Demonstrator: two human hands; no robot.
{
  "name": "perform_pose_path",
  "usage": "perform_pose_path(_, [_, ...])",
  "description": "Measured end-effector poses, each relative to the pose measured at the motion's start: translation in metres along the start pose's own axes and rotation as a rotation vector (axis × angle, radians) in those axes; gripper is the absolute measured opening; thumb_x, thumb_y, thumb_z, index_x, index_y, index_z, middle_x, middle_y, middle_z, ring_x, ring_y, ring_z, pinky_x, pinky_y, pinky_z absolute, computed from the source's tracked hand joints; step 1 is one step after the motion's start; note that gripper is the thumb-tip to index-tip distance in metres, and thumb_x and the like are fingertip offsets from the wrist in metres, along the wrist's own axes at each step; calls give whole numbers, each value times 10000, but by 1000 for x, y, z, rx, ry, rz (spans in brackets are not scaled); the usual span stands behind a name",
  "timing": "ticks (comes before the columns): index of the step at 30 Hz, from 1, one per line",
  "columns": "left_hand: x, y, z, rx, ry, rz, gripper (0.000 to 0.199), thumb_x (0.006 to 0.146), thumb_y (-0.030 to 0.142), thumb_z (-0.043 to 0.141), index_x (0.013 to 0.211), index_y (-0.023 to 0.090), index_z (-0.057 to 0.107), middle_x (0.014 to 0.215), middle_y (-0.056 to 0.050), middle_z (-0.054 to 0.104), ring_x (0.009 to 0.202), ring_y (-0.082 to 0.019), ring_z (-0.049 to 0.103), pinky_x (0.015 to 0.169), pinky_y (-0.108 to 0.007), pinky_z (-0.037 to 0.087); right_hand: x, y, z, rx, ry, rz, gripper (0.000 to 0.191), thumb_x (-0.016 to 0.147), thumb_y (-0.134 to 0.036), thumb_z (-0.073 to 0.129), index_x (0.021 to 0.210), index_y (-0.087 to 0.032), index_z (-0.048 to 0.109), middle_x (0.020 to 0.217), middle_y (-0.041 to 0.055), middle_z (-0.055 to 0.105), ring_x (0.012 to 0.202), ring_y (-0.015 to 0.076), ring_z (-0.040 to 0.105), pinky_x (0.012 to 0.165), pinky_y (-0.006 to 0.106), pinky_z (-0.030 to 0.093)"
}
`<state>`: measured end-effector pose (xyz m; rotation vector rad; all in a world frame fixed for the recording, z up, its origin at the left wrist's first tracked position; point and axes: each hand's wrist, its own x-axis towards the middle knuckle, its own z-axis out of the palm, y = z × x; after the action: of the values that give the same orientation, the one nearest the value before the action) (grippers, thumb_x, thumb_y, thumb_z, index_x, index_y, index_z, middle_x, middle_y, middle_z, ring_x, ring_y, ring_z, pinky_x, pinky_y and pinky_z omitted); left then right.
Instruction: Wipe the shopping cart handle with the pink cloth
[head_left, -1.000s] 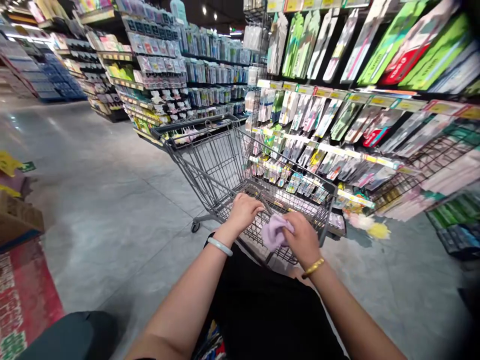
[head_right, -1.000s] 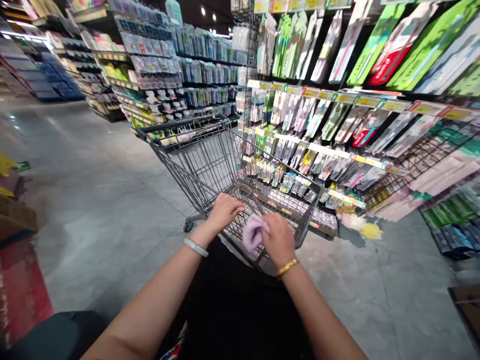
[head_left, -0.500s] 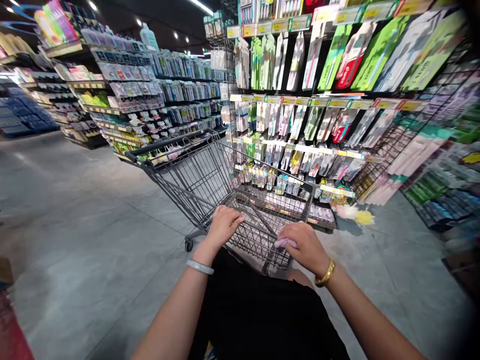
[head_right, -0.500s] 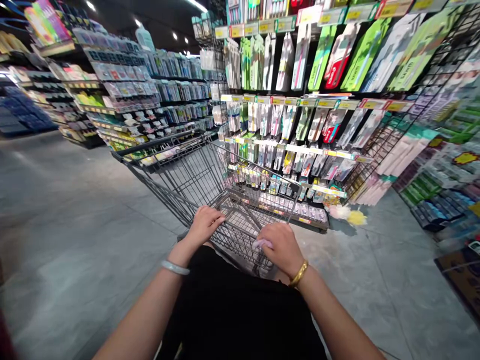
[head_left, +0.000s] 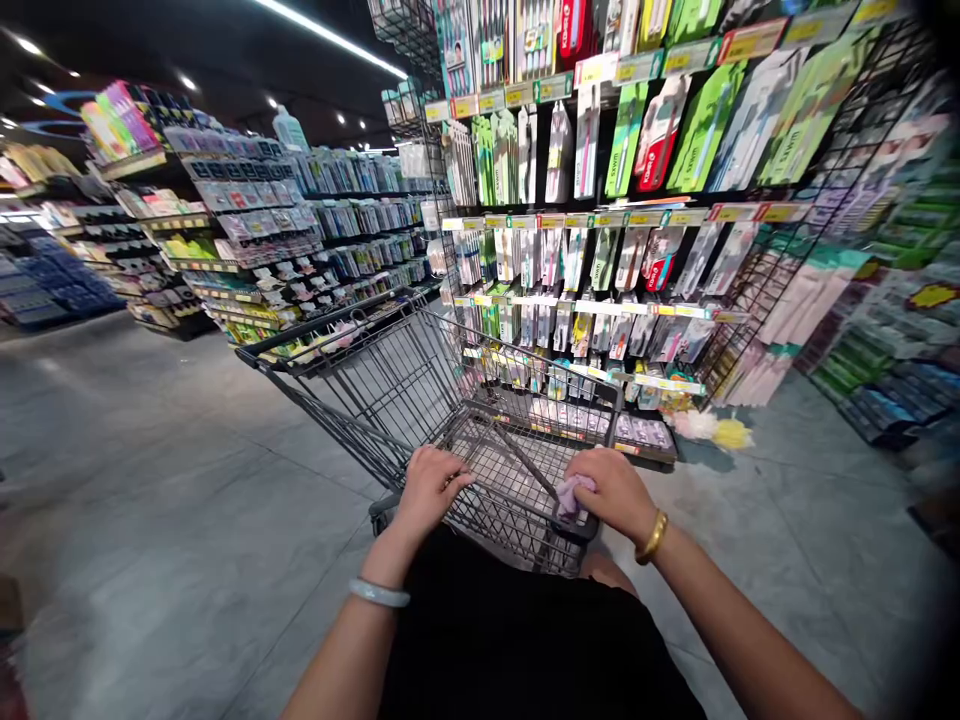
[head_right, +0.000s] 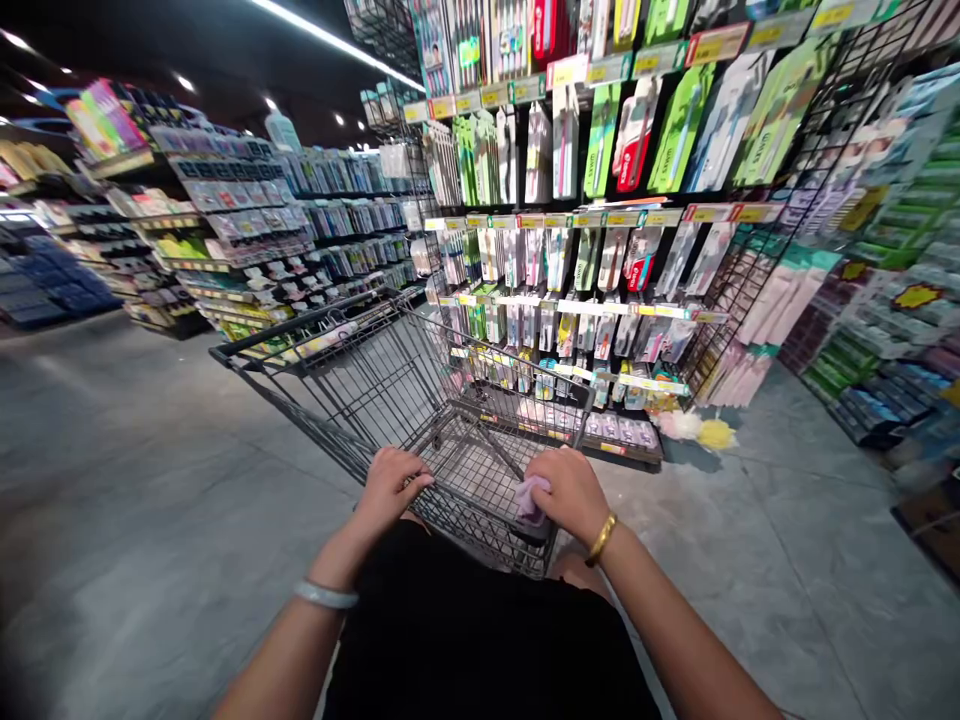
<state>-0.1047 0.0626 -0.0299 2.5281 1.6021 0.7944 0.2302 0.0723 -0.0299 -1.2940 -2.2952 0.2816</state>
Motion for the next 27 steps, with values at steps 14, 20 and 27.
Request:
perform_pose_path(14, [16, -3, -2, 59, -61, -28, 389, 910, 575, 531, 799, 240, 696, 786, -7, 679, 828, -188, 564, 851, -351, 335, 28, 30, -6, -131, 67, 209, 186, 775, -221, 549, 885, -225, 699, 922, 28, 686, 900, 192, 575, 833, 311, 334])
perform_pose_path(20, [9, -15, -8, 59, -123, -32, 403, 914, 583, 515, 814, 243, 704, 806, -11, 684, 850, -192, 574, 878, -360, 340, 4, 12, -2, -31, 79, 166, 187, 769, -203, 533, 862, -228, 693, 890, 13, 676, 908, 183, 573, 857, 313, 321])
perform_pose_path(27, [-1, -13, -14, 5, -132, -34, 460, 914, 619, 473, 791, 234, 691, 789, -28, 675, 854, -202, 584, 979, -414, 340, -11, -5, -1, -10, 109, 160, 144, 766, -205, 545, 826, -227, 675, 851, 8, 659, 899, 185, 562, 900, 339, 312])
